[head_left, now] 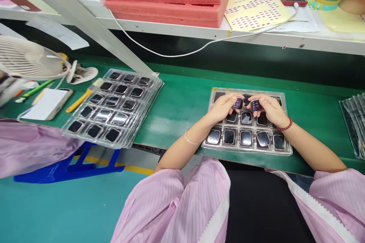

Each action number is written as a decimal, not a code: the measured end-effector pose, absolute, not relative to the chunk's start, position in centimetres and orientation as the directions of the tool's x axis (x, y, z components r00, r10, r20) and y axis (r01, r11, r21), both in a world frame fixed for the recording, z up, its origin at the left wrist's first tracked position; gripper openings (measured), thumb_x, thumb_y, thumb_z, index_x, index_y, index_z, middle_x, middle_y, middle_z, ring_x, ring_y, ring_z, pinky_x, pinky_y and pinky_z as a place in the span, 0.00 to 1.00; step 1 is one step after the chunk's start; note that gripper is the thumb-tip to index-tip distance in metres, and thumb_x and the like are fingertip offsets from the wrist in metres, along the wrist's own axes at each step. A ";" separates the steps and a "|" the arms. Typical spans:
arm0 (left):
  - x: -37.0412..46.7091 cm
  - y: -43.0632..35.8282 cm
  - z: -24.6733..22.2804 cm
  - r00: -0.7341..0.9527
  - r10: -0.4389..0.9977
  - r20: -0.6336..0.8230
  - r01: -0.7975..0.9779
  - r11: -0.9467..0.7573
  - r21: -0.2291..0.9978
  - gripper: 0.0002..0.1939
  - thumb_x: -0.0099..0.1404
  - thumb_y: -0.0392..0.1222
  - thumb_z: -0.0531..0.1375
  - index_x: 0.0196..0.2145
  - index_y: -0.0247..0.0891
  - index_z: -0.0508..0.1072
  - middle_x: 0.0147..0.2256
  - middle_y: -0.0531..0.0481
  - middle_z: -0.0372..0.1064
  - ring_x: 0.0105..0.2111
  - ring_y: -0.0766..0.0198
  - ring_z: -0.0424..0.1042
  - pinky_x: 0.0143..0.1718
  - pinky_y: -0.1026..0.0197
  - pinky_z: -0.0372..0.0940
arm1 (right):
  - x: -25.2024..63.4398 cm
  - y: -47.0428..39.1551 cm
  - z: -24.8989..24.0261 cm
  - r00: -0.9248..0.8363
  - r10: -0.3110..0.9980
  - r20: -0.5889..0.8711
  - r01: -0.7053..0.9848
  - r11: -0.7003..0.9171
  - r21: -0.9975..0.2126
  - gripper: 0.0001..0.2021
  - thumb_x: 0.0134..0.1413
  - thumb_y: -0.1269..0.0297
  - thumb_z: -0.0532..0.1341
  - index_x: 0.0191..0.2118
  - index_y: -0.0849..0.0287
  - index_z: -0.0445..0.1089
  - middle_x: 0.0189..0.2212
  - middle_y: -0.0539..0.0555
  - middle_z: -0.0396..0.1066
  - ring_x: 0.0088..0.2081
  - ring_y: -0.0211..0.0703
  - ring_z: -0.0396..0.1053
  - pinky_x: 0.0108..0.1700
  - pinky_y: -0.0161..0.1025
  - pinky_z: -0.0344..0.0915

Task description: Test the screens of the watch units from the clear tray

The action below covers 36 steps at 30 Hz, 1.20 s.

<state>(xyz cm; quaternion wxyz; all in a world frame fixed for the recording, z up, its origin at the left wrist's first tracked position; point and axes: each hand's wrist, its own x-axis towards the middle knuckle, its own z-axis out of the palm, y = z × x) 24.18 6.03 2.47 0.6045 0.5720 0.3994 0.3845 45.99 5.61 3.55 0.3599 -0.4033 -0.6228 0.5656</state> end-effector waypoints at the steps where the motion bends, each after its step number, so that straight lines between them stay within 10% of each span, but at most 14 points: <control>1: 24.2 6.1 2.5 0.379 0.924 -0.041 -0.005 0.046 0.999 0.17 0.69 0.48 0.54 0.48 0.34 0.71 0.39 0.43 0.75 0.28 0.67 0.73 0.23 0.67 0.60 | 46.0 5.6 3.6 -0.415 0.910 -0.006 0.082 0.031 -0.996 0.19 0.64 0.47 0.55 0.47 0.58 0.71 0.36 0.57 0.77 0.24 0.39 0.72 0.26 0.38 0.70; 10: 24.1 5.9 2.5 0.401 0.912 0.086 -0.018 -0.086 0.996 0.21 0.57 0.32 0.62 0.49 0.36 0.69 0.45 0.43 0.74 0.44 0.61 0.75 0.43 0.60 0.69 | 45.8 5.6 3.5 -0.424 0.903 0.071 0.132 0.139 -0.981 0.20 0.52 0.68 0.63 0.52 0.53 0.67 0.45 0.55 0.76 0.32 0.42 0.75 0.38 0.44 0.75; 17: 24.1 5.9 2.7 0.378 0.925 -0.047 0.062 0.025 0.998 0.16 0.64 0.37 0.57 0.49 0.34 0.72 0.36 0.45 0.76 0.27 0.67 0.74 0.25 0.68 0.64 | 45.9 5.5 3.6 -0.420 0.906 0.050 0.131 0.114 -0.985 0.13 0.59 0.60 0.61 0.48 0.57 0.70 0.38 0.54 0.77 0.27 0.39 0.74 0.31 0.39 0.74; 36: 24.4 5.7 3.4 0.389 0.921 -0.017 0.057 -0.006 0.998 0.14 0.62 0.31 0.55 0.45 0.33 0.72 0.36 0.47 0.75 0.29 0.69 0.74 0.32 0.66 0.71 | 46.0 5.6 3.2 -0.425 0.905 0.035 0.156 0.111 -0.981 0.12 0.59 0.61 0.61 0.47 0.57 0.72 0.36 0.54 0.77 0.26 0.38 0.75 0.29 0.38 0.74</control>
